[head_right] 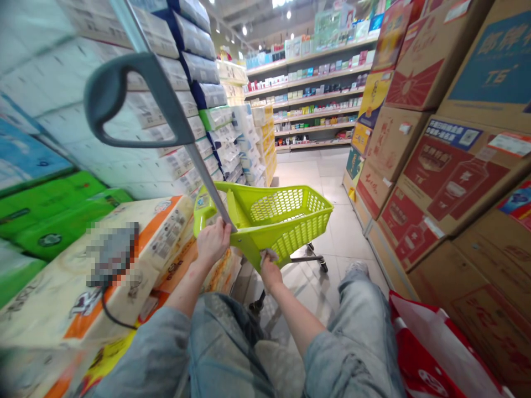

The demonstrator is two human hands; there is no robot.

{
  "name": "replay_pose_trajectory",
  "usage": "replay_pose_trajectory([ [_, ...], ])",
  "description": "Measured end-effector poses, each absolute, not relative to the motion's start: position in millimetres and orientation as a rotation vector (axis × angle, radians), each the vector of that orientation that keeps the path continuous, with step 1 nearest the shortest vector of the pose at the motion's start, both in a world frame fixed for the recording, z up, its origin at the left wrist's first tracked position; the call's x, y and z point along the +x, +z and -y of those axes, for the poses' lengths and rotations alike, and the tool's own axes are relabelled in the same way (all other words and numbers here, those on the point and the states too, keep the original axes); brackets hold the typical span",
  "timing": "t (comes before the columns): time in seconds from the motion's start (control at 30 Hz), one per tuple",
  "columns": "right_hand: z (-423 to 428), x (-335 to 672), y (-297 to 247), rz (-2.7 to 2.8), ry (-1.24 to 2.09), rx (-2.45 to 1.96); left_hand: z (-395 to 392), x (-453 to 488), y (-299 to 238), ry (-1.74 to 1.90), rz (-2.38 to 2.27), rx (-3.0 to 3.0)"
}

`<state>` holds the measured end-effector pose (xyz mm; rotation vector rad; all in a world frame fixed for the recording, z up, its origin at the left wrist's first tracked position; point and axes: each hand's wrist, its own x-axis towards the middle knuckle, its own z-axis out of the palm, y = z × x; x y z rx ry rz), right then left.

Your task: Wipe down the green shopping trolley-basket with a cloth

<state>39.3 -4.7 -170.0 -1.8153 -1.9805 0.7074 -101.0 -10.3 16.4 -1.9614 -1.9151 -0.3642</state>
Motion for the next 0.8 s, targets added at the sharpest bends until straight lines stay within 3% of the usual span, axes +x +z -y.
replay_pose_trajectory([
  [0.2, 12, 79, -204, 1.499, 0.758, -1.796, 7, -109, 16, -0.365, 1.911, -1.972],
  [0.43, -16, 99, -191, 1.464, 0.409, -1.362, 2, -112, 15, -0.352, 1.896, -2.011],
  [0.6, -12, 68, -198, 1.692, 0.584, -1.200, 0, -104, 14, -0.365, 1.877, -2.047],
  [0.8, -6, 61, -173, 1.429, 0.610, -1.201, -2, -93, 19, -0.378, 1.874, -2.112],
])
